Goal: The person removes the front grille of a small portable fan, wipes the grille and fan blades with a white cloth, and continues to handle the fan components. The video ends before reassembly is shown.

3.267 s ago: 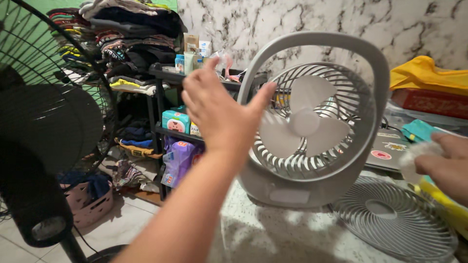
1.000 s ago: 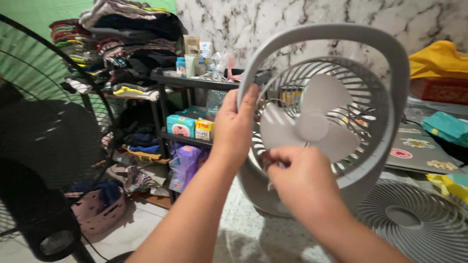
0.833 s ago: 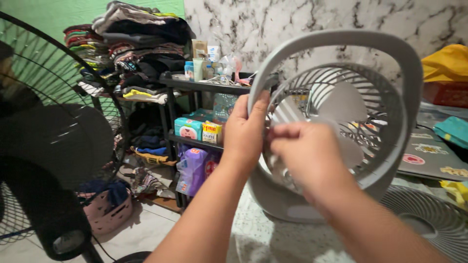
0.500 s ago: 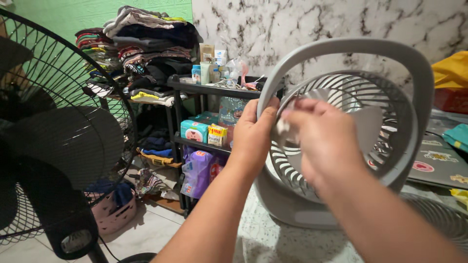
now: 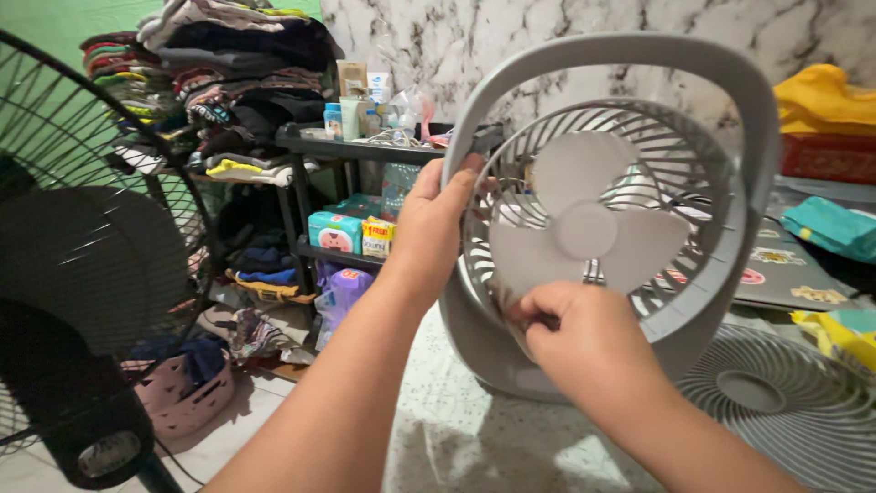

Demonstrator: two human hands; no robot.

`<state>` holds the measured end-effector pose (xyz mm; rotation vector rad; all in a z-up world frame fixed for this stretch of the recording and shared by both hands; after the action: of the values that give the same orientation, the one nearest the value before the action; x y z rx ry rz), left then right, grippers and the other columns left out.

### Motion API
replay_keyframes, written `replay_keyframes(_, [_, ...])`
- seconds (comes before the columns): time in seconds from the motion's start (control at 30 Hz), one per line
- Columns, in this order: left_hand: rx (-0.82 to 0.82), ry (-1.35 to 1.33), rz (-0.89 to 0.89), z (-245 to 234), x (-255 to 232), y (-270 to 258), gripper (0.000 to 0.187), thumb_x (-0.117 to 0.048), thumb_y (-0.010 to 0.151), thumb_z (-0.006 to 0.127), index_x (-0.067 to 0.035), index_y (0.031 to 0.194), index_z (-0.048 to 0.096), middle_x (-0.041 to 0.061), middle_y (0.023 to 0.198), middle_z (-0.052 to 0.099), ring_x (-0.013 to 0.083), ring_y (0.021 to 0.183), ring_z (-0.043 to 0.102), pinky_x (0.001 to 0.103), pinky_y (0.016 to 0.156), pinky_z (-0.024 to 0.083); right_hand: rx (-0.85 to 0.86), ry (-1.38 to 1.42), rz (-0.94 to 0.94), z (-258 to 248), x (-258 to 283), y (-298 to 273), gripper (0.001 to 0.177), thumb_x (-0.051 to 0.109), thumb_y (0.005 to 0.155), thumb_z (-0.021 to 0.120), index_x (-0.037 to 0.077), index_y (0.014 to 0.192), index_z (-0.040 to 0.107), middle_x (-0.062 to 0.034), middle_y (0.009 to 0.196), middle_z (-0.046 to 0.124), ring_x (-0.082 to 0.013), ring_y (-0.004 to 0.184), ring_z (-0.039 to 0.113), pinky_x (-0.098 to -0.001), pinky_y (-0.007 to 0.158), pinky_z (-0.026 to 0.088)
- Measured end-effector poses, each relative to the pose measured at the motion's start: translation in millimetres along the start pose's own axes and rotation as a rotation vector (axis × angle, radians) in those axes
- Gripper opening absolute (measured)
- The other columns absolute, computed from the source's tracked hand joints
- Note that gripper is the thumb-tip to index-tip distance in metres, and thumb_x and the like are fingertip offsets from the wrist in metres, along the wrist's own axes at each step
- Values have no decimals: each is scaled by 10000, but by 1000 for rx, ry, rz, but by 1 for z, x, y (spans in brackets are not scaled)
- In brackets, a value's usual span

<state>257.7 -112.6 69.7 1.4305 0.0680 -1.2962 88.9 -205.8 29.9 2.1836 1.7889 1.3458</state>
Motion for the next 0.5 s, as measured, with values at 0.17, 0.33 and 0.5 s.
replay_keyframes(0.17, [10,-14,2,4,-9,-4,244,-271,993,616,-99,1161,659,19,993,725,81,854,625,271,754,503,8,-45,-148,-2,5,-9,293,59,748,651,114,1013,764,-86,867,746,-257,740,720,-361,679,553])
replay_keyframes(0.33, [-45,47,-96,4,-13,-13,246,-311,999,619,-116,1140,668,16,975,716,81,840,595,267,745,494,3,-87,-194,5,13,-2,447,43,793,594,159,1206,720,-138,962,668,-319,895,670,-381,756,512])
replay_keyframes(0.5, [-52,72,-108,2,-11,-12,257,-332,995,618,-118,1130,664,7,966,712,83,835,577,276,726,489,-11,256,-126,8,22,30,411,86,883,498,119,1250,681,-58,806,713,-193,740,675,-326,691,524])
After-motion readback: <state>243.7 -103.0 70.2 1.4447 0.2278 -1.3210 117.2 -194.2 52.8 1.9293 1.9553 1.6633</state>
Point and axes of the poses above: each hand's wrist, its own y-axis towards the middle knuckle, its own z-axis out of the palm, x = y × z, the point moved 9 cm from there along y, towards the middle knuckle
